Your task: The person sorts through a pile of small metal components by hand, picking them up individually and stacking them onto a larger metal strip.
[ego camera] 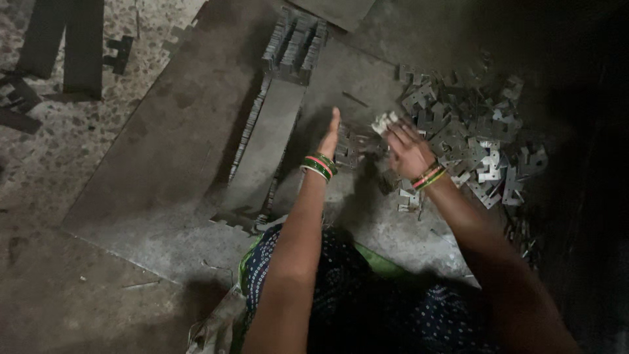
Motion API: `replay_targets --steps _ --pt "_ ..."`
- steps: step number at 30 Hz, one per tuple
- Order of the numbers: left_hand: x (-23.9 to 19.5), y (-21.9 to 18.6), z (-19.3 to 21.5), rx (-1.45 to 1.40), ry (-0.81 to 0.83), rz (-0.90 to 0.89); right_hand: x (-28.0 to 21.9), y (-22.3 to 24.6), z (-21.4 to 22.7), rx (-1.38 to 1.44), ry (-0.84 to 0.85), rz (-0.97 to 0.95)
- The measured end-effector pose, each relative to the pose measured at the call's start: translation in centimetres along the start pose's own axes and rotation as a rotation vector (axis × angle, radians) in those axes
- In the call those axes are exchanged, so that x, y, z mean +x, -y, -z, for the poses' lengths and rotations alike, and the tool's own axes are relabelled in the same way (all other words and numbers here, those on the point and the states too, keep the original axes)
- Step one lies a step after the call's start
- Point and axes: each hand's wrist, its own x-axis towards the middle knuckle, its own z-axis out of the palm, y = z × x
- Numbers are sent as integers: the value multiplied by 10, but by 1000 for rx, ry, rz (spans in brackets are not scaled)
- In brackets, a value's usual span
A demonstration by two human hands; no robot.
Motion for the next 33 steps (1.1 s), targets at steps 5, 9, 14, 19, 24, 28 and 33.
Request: replay_targets --steps 5,9,14,19,24,28,33 --pt "-14 1 5 -638 551 10 40 -4 -7 -232 705 -247" --pt "-22 -6 7 -587 434 27 51 -6 -14 -161 711 -249" --pt "-17 -7 3 -606 355 -116 51 -22 -8 -261 677 -100" --pt "-16 -7 7 -410 168 -43 8 -2 54 -209 446 -143" --pt "-17 9 -9 -572 425 -52 -50 7 38 -85 432 -330" --pt "-14 36 -22 -290 368 -271 -80 3 20 -299 541 -238" --pt "-68 19 -27 -340 332 -252 -71 -5 48 -73 650 -544"
